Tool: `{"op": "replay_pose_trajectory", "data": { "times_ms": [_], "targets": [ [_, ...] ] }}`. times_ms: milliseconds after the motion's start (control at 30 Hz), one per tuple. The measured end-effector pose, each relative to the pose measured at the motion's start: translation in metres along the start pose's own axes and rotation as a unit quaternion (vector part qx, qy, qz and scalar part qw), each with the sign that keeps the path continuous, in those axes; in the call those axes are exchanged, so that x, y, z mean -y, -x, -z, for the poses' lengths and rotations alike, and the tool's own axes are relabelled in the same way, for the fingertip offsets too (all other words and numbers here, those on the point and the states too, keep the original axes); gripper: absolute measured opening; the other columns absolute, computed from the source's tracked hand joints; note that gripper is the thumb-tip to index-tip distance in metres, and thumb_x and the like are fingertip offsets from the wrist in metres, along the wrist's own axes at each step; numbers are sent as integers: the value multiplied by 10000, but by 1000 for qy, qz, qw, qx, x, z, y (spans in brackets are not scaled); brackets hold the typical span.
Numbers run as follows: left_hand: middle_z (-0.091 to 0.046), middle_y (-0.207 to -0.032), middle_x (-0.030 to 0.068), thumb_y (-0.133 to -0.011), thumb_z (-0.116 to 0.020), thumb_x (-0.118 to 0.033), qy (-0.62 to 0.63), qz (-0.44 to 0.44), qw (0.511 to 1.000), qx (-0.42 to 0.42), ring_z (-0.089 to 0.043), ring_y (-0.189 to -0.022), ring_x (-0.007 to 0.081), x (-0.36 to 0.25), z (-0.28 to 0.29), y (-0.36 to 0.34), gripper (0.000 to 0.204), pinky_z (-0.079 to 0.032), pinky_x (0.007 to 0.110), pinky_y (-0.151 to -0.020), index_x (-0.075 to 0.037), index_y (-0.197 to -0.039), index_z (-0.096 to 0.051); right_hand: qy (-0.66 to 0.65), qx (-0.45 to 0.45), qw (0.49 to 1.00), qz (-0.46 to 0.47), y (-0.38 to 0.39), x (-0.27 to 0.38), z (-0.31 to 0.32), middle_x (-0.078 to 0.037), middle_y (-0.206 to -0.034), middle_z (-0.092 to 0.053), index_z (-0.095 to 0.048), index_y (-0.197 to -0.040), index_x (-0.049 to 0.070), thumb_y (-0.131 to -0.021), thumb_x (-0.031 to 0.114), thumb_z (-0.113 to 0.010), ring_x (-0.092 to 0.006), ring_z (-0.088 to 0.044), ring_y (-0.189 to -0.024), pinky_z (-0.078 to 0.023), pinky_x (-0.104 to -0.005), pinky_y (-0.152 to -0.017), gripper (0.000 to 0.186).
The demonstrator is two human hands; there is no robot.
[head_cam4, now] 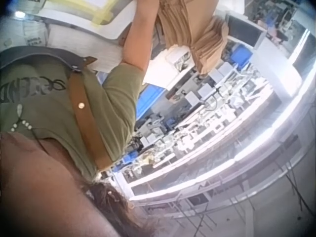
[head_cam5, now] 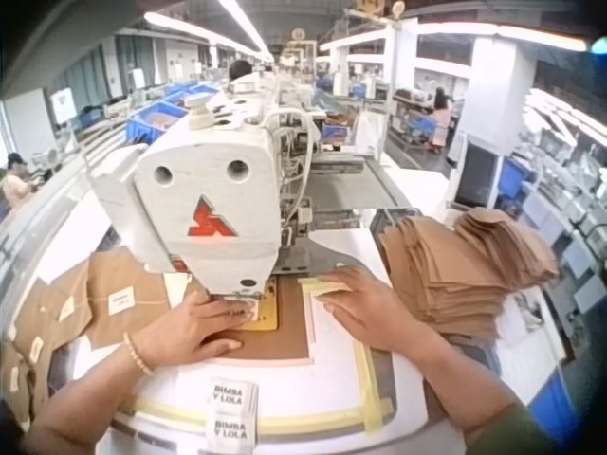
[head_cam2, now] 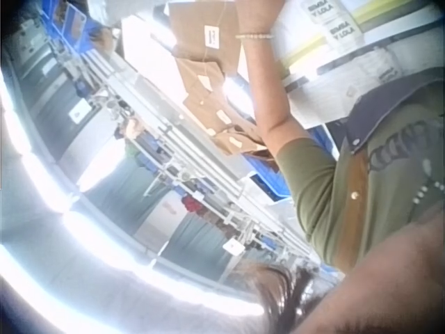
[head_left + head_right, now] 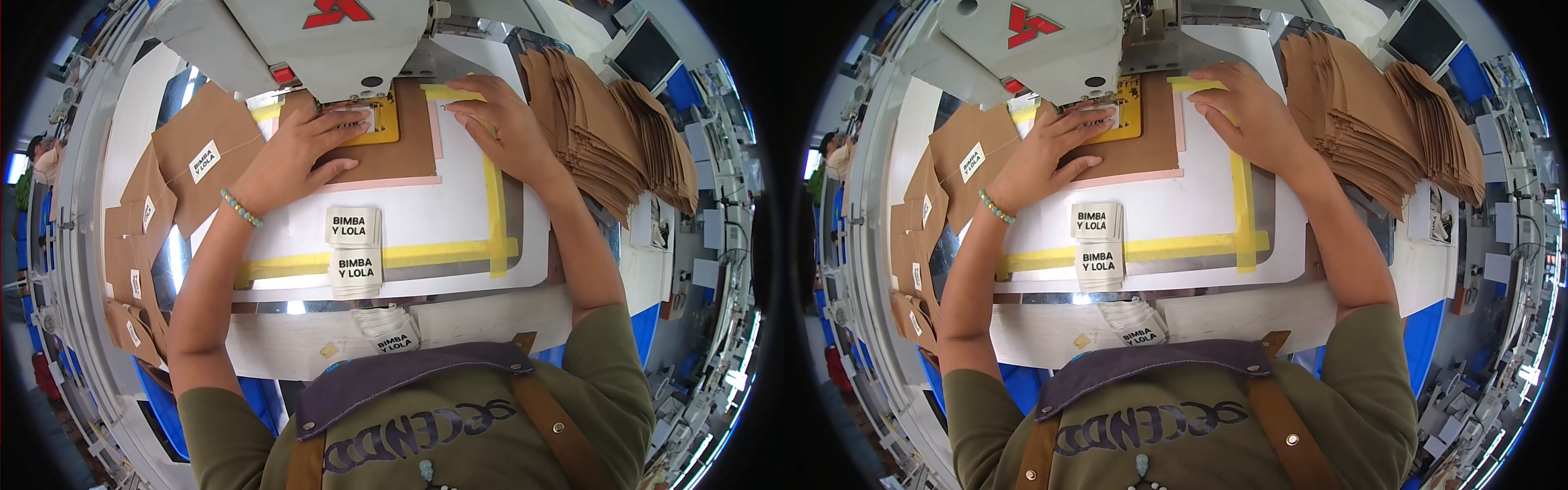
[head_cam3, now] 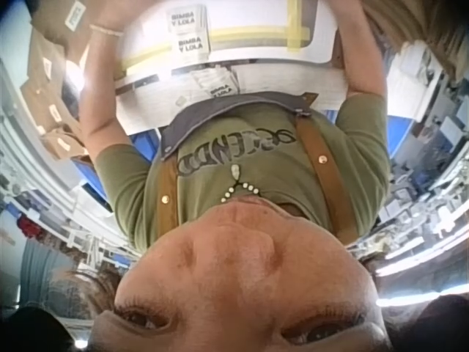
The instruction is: Sewing 'Bimba y Lola' labels onto brown leather fabric pieces using an industrial sewing machine.
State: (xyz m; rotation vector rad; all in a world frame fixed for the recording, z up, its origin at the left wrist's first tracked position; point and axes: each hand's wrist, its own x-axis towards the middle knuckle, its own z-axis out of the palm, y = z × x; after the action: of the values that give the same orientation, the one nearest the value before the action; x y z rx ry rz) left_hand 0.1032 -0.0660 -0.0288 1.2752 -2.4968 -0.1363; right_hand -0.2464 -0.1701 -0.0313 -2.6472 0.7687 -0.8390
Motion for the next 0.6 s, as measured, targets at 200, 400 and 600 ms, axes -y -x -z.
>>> {"op": "replay_pose_trajectory", "data": {
  "times_ms": [200, 400, 600],
  "targets": [
    [-660, -1526, 55, -1000, -767, -279, 15, 9, 1000, -1, -571, -1219, 341, -1, 0, 1, 479, -480, 440, -1133, -122, -1451, -725, 30, -12, 999, 25, 6, -13, 0, -101, -1388, -717, -827, -1116, 40, -1015, 108, -726, -328, -637, -1318, -561, -431, -1069, 159],
    [-664, -1519, 54, -1008, -763, -265, 10, -11, 1000, -15, -559, -1233, 337, -1, 0, 4, 467, -472, 434, -1136, -121, -1450, -725, 2, -21, 1000, 13, 6, -14, 0, -97, -1391, -716, -823, -1102, 30, -1005, 90, -737, -328, -635, -1331, -559, -423, -1074, 142],
    [-662, -1530, 41, -1010, -762, -263, 29, 5, 1000, 0, -561, -1240, 333, -1, 0, 4, 467, -471, 432, -1138, -114, -1451, -723, -5, -14, 1000, -6, 9, -18, -1, -101, -1392, -715, -822, -1097, 26, -1010, 101, -738, -332, -633, -1335, -565, -423, -1069, 142]
  ]
}}
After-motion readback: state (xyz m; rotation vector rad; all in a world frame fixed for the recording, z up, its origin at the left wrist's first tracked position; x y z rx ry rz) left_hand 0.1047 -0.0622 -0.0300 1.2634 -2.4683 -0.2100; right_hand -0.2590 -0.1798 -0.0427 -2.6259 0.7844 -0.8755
